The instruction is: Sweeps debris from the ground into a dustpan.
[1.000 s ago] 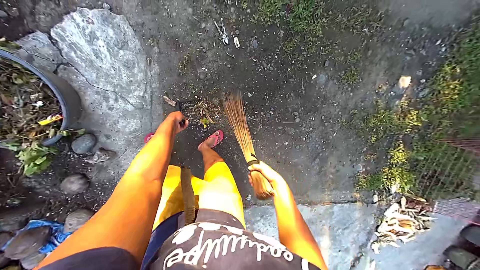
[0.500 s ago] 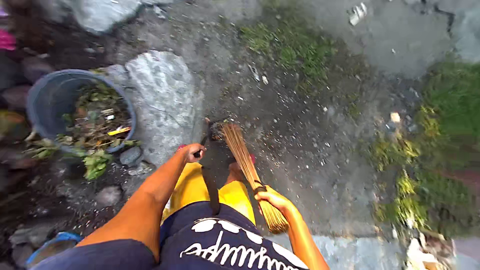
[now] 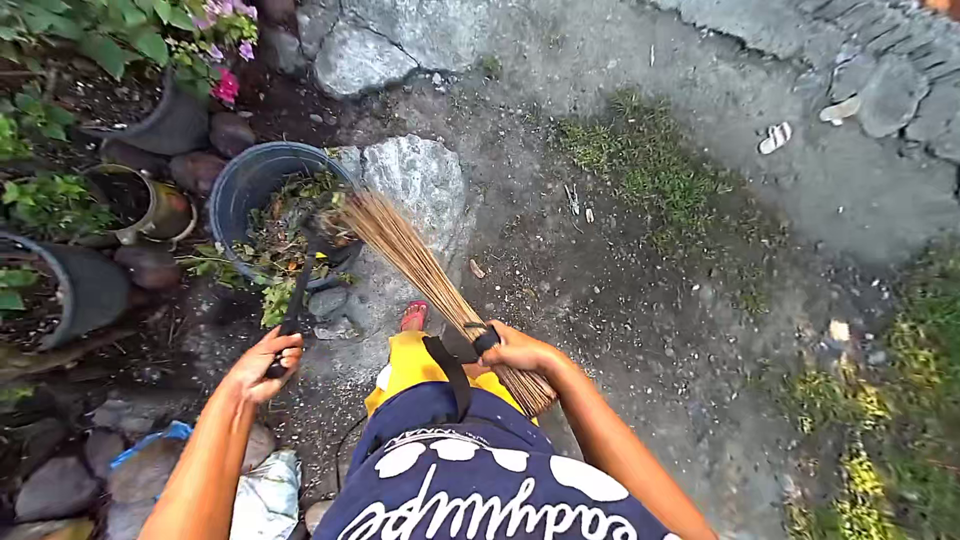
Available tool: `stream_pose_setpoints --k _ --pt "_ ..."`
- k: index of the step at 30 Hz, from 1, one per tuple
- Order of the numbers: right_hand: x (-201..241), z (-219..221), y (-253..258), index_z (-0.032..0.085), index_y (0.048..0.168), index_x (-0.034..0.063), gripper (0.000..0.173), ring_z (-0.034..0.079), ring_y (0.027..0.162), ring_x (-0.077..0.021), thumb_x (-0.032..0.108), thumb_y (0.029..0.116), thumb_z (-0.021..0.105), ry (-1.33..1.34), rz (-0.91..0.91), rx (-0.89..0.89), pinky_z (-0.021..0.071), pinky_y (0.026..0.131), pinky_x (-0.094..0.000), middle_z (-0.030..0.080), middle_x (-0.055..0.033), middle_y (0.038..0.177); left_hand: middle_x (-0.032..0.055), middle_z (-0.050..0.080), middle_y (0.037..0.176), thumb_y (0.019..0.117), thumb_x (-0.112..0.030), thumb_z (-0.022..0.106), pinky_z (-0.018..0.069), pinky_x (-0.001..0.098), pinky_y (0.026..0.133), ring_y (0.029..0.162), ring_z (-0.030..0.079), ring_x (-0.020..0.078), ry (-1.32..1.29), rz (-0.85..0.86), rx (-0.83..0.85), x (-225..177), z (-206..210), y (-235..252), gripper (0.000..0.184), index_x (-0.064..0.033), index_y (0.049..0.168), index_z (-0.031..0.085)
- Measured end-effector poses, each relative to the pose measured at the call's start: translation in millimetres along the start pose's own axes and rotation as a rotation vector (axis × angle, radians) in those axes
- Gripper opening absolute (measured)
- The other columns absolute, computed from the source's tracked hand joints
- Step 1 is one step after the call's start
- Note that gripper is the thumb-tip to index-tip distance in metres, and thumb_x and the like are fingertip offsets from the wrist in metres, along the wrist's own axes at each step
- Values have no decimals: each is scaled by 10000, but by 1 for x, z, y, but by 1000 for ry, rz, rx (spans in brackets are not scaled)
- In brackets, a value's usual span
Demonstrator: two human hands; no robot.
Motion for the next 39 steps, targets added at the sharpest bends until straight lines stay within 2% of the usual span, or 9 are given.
stream_pose_setpoints --k 4,8,21,23,24,26,30,32,39 --pt "20 12 43 389 1483 80 674 663 876 -237 142 897 716 109 -60 65 567 811 -442 653 -168 1102 26 508 846 1014 -13 523 443 204 478 547 495 61 430 207 -288 -34 -29 20 604 -171 1537 264" --pt "4 23 41 405 1446 87 586 635 753 -199 163 934 680 200 -4 57 567 705 -382 630 -135 969 338 576 1324 882 -50 659 527 633 908 1097 645 461 949 335 -591 -39 -21 60 961 -103 1650 85" --pt "-228 45 -34 530 1304 35 403 635 740 -163 150 941 665 796 95 -259 573 695 -366 636 -98 928 275 285 1633 863 -118 690 430 439 1162 1461 427 335 1149 759 -668 -48 42 71 1026 19 1625 17" --pt "-282 70 -41 559 1214 24 314 638 717 -156 181 958 648 927 177 -362 579 674 -354 633 -88 882 167 415 1539 936 -66 617 526 294 998 1252 565 127 925 752 -525 -52 89 76 914 -25 1628 22" --pt "-311 86 -45 568 1255 -4 374 644 837 -195 175 945 675 950 244 -416 565 776 -398 645 -136 992 92 521 1244 980 -53 556 543 238 721 895 587 47 764 730 -438 -51 121 75 720 -73 1576 151" --pt "-364 124 -59 545 1348 -49 533 611 1144 -304 161 898 739 1028 384 -519 482 1013 -499 620 -237 1255 -4 473 765 1019 -70 442 457 190 476 535 481 44 426 604 -202 -44 184 76 119 -137 1113 414" --pt "-440 219 -99 503 1409 -16 568 633 1091 -277 213 929 705 1496 569 -655 524 952 -460 624 -215 1247 -45 464 594 1042 -184 320 473 147 478 471 490 35 73 337 135 -12 290 75 269 -159 799 433" --pt "-466 253 -109 496 1304 40 343 633 760 -197 237 1027 543 1827 500 -665 570 704 -369 610 -121 957 -37 479 582 1044 -206 301 476 145 476 468 506 41 28 243 194 17 327 73 318 -147 769 449" --pt "-620 234 -66 545 955 74 326 588 565 -156 319 1065 361 2557 20 -1003 538 535 -343 577 -51 681 -14 542 608 1040 -179 328 471 123 459 474 545 41 292 -115 276 210 437 31 339 -93 784 533"
Point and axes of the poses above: each hand's wrist, its own y-axis towards the middle knuckle, its own z-axis out of the palm, x = y × z, the point moved 7 cm from there along y, towards the middle knuckle
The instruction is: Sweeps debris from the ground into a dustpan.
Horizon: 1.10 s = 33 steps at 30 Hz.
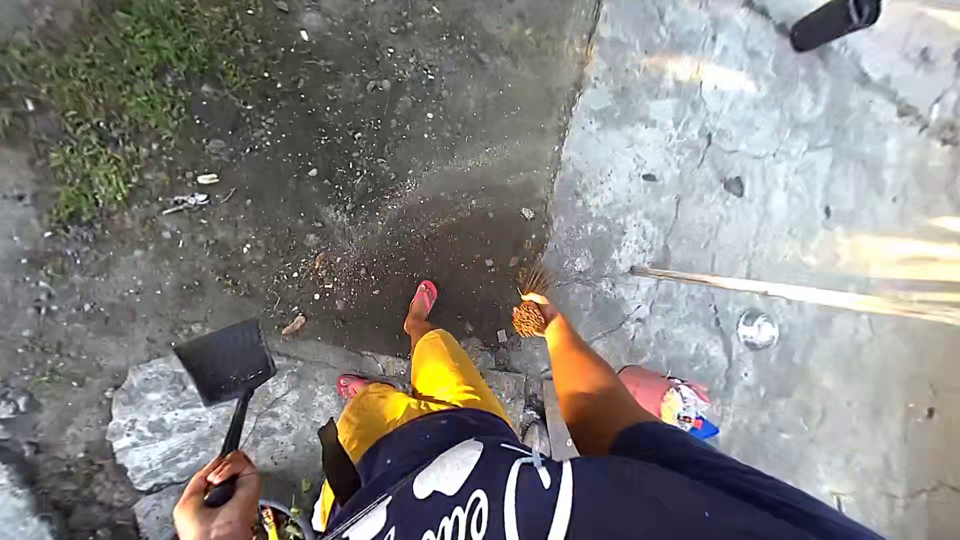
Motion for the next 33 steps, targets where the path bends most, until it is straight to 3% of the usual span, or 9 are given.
stream_pose_setpoints --k 5,9,14,16,19,23,27,30,33 --pt "8 92 45 572 1081 78 260 634 637 -164 312 1038 469 -101 197 163 570 582 -331 625 -66 789 -23 526 614 1047 -142 344 462 101 445 465 534 16 390 -29 -60 91 82 29 254 -113 857 510" --pt "18 90 3 522 1227 72 290 661 674 -154 292 1057 440 -36 284 470 588 602 -282 634 -82 853 -22 533 630 1043 -129 372 465 110 430 469 535 11 562 -75 -41 128 129 55 198 -115 896 503" --pt "81 9 -20 527 1161 77 265 670 626 -182 292 1080 395 -268 229 289 592 568 -321 665 -81 795 -18 511 640 1017 -118 407 446 113 406 451 508 12 741 -155 -81 161 186 95 124 -123 914 477" --pt "115 -2 -9 524 1255 45 307 679 684 -204 284 1075 457 -351 133 142 605 635 -354 665 -105 858 -13 513 653 1015 -113 418 441 117 402 452 501 17 802 -170 -87 176 208 116 112 -120 921 477" --pt "152 6 35 524 1254 49 288 669 729 -188 265 1069 474 -151 93 63 600 680 -344 648 -97 907 -9 501 659 1017 -108 431 443 131 408 456 486 27 901 -194 -97 203 235 160 98 -122 928 472" --pt "170 85 115 521 1096 125 235 635 605 -161 330 986 486 183 53 139 573 547 -338 616 -47 767 -2 484 673 1005 -102 467 434 147 416 465 468 44 1010 -209 -136 244 268 214 63 -122 946 475" --pt "149 179 112 578 1146 46 260 582 669 -123 257 1043 466 -436 161 323 528 628 -312 592 -45 823 -2 485 717 998 -133 481 417 151 418 476 457 48 1029 -211 -186 276 310 240 17 -140 984 475" --pt "152 193 69 567 1048 77 197 617 634 -142 252 1026 480 -587 363 548 566 605 -327 611 -36 762 84 572 956 1008 -198 513 520 234 582 700 590 131 1089 -106 -288 283 344 249 219 -105 1206 498" --pt "191 156 41 555 1146 70 231 670 617 -191 222 973 540 -561 407 500 596 566 -350 663 -79 771 178 564 1224 965 -185 584 557 404 775 963 616 264 1262 -22 -294 282 375 250 444 -60 1378 478"
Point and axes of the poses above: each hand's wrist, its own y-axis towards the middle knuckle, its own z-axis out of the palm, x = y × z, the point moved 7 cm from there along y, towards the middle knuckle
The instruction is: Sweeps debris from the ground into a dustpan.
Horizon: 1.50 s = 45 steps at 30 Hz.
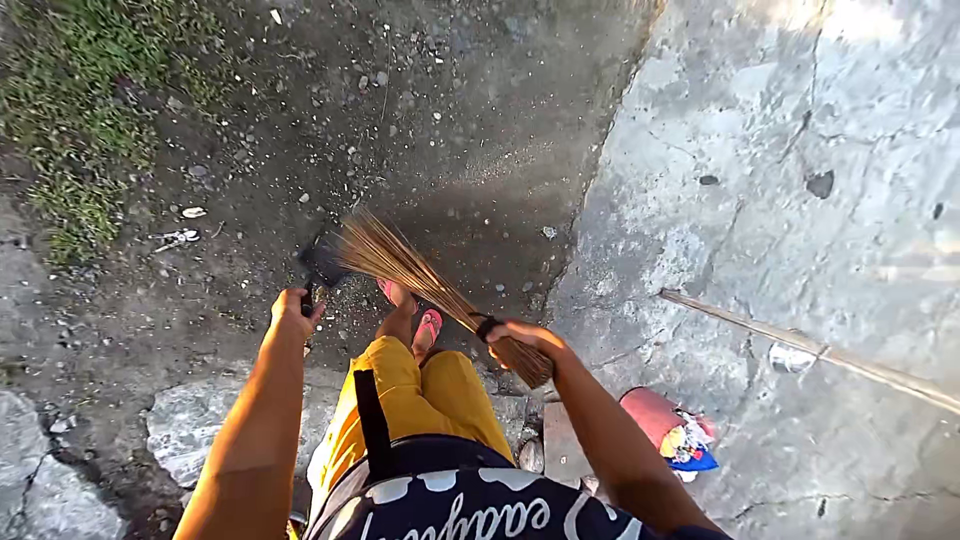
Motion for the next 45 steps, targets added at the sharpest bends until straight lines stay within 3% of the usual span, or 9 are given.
stream_pose_setpoints --k 5,9,16,22,25,29,34,38,45 --pt "59 -51 -50 533 1230 15 258 698 707 -207 159 1017 518 94 -115 -371 621 667 -366 687 -110 870 166 570 1175 926 -51 595 527 413 790 944 578 239 292 114 78 -41 6 14 388 -21 1308 541" --pt "125 -104 0 515 1233 58 281 640 690 -159 267 1046 492 370 -186 -524 583 639 -324 612 -72 870 176 567 1228 920 37 550 545 414 802 977 596 248 240 118 75 -62 2 27 408 -2 1326 535" --pt "152 -63 47 571 1184 60 288 644 697 -158 290 1012 549 -152 63 -247 576 646 -335 644 -71 855 145 575 1115 913 11 572 531 364 702 837 578 204 275 103 23 -86 2 44 356 -12 1268 563" --pt "117 -68 -43 495 1267 81 402 694 643 -230 228 910 606 -49 -71 -88 615 596 -382 681 -104 803 160 574 1192 931 10 545 550 396 750 924 600 237 211 97 38 -108 5 34 376 -20 1306 553" --pt "136 -104 -57 497 1201 82 253 672 644 -194 218 987 500 131 -153 -232 609 610 -357 651 -71 799 163 559 1232 932 11 540 549 405 775 963 595 246 187 85 17 -112 10 36 388 -19 1319 538" --pt "214 -156 -15 503 1150 64 207 638 617 -162 242 1075 429 451 -247 -435 589 584 -313 610 -70 769 181 528 1334 919 22 550 536 429 836 1053 576 264 160 70 -17 -117 26 41 457 -10 1373 507" --pt "262 -144 46 522 1207 69 270 638 686 -155 278 1048 460 0 -9 -214 578 656 -330 628 -61 834 174 560 1163 943 -29 586 527 392 763 911 570 239 255 20 -85 -119 48 43 373 1 1312 534" --pt "294 -144 -23 566 1040 98 161 650 610 -162 242 1005 503 -45 48 -33 579 563 -320 654 -55 761 205 571 1189 939 -8 581 527 409 774 909 576 253 287 23 -121 -128 60 45 379 24 1316 547" --pt "473 -250 -41 498 1270 78 297 656 652 -175 267 1044 540 -173 -159 -330 599 634 -349 626 -66 807 225 572 1210 947 8 571 515 436 780 929 568 276 267 -11 -176 -145 87 42 372 25 1319 558"
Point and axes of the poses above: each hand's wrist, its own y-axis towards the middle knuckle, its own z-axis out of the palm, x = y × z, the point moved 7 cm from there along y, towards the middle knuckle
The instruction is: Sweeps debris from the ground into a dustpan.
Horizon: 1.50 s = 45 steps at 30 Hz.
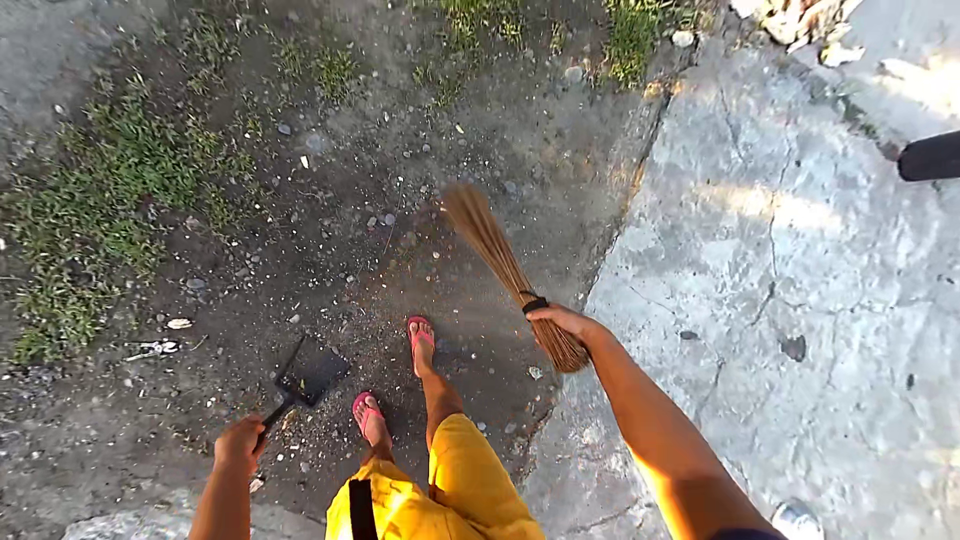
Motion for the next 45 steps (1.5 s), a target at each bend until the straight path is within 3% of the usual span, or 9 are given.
stream_pose_setpoints --k 4,8,14,20,25,29,34,39,45 --pt "49 -3 79 532 1268 58 331 646 713 -175 282 1026 562 -57 55 1 583 692 -343 622 -84 879 228 588 1202 940 18 579 517 453 774 933 574 284 12 -15 -29 -13 12 -6 347 31 1286 583" --pt "57 11 29 548 1137 108 212 616 615 -135 279 1013 539 -312 242 219 561 588 -303 607 -36 769 209 601 1150 965 -15 581 512 435 755 889 571 263 34 -39 -34 -26 20 -16 313 12 1276 604" --pt "135 -40 -30 510 1200 121 254 660 599 -161 223 967 511 -386 85 238 576 542 -306 650 -52 753 235 598 1198 1005 -102 579 512 470 792 926 579 292 5 -64 -26 -34 28 -14 328 26 1307 594" --pt "208 6 93 497 1329 48 382 636 734 -205 243 1010 576 -311 18 -4 575 696 -391 609 -117 918 224 600 1233 987 -119 602 522 480 827 997 598 301 -57 -119 -68 -41 34 -8 330 8 1291 609" --pt "160 70 77 538 1222 40 268 634 646 -158 218 1023 562 -600 179 252 577 636 -333 621 -76 811 203 594 1175 993 -139 610 504 454 780 925 569 269 -116 -102 -52 -43 29 -11 319 14 1273 605" --pt "146 40 6 488 1237 99 284 656 602 -178 197 979 557 -543 191 358 587 564 -334 634 -71 766 196 601 1168 992 -131 602 496 426 756 887 563 248 -104 -102 -24 -36 22 -8 330 3 1294 606" --pt "152 28 8 506 1204 91 230 656 634 -170 202 1004 539 -367 93 121 589 600 -330 631 -59 772 176 600 1094 985 -162 624 495 415 734 831 551 228 -70 -111 -28 -21 19 -6 316 4 1254 618" --pt "103 132 76 542 1242 43 300 646 707 -181 243 1020 561 -340 152 112 583 684 -357 631 -93 868 252 604 1262 983 -152 622 522 521 893 1053 619 336 0 -110 -25 -25 15 -14 354 29 1287 610" --pt "32 208 10 523 1230 54 302 651 630 -203 193 977 609 -611 332 425 591 606 -371 633 -96 796 189 608 1119 996 -127 607 497 451 800 880 564 243 -74 -139 25 36 -4 -19 313 23 1270 599"
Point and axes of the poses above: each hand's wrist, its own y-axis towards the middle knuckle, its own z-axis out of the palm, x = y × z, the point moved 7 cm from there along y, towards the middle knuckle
